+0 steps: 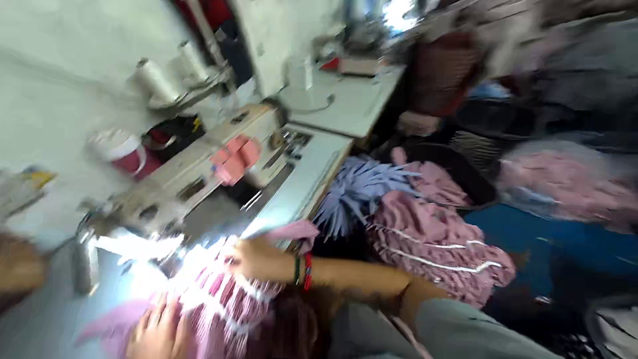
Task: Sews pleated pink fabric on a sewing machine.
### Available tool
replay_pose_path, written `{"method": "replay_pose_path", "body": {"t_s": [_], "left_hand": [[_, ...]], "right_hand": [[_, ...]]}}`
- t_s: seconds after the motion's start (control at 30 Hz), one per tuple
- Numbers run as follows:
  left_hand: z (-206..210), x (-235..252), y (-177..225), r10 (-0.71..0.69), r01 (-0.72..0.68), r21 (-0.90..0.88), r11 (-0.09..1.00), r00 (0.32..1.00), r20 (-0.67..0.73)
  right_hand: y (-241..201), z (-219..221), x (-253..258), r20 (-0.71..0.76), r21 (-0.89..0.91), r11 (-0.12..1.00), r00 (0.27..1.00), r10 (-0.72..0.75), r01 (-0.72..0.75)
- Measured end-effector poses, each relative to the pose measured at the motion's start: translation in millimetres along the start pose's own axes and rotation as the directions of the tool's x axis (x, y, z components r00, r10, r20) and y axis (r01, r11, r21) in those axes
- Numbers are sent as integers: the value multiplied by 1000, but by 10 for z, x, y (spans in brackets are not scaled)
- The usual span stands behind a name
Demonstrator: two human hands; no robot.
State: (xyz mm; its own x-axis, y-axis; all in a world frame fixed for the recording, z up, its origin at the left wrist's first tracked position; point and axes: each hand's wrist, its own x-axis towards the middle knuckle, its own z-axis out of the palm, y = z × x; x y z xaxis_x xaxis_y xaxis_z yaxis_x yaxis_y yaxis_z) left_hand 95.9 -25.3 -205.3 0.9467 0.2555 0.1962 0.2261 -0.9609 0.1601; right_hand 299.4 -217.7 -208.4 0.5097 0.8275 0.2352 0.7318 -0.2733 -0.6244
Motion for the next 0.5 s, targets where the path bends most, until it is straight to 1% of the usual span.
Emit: {"method": "replay_pose_path", "body": {"t_s": [0.03,0.07,0.13,0.23,0.3,0.37,0.43,0.47,0.5], "left_hand": [[-45,45,42,-16,17,20,1000,998,-67],[-74,115,96,-29,31,13,999,991,-129],[-44,287,98,-12,-5,-78,997,977,-211],[73,484,-77,82,-132,-201,971,968,-237],[45,506,-123,72,-136,-340,930,978,-196],[-65,476,-91,-16,-38,-544,838,995,-94],[-192,432,-49,-89,84,-725,684,996,30],[-219,411,-51,-98,127,-791,599,992,85],[-212,400,-71,-65,136,-844,519,991,120]], "right_hand": [[-41,-40,91,61,-23,999,997,44,-43],[-58,-25,173,71,-54,998,996,48,-45],[-52,101,304,33,-91,996,999,-20,23],[-1,256,434,-8,-134,980,989,-148,146],[54,273,483,-7,-143,971,981,-193,190],[91,237,504,-24,-63,975,976,-217,215],[103,169,506,18,77,980,983,-183,181],[105,141,504,57,152,977,986,-157,147],[104,122,503,85,215,970,988,-133,112]]}}
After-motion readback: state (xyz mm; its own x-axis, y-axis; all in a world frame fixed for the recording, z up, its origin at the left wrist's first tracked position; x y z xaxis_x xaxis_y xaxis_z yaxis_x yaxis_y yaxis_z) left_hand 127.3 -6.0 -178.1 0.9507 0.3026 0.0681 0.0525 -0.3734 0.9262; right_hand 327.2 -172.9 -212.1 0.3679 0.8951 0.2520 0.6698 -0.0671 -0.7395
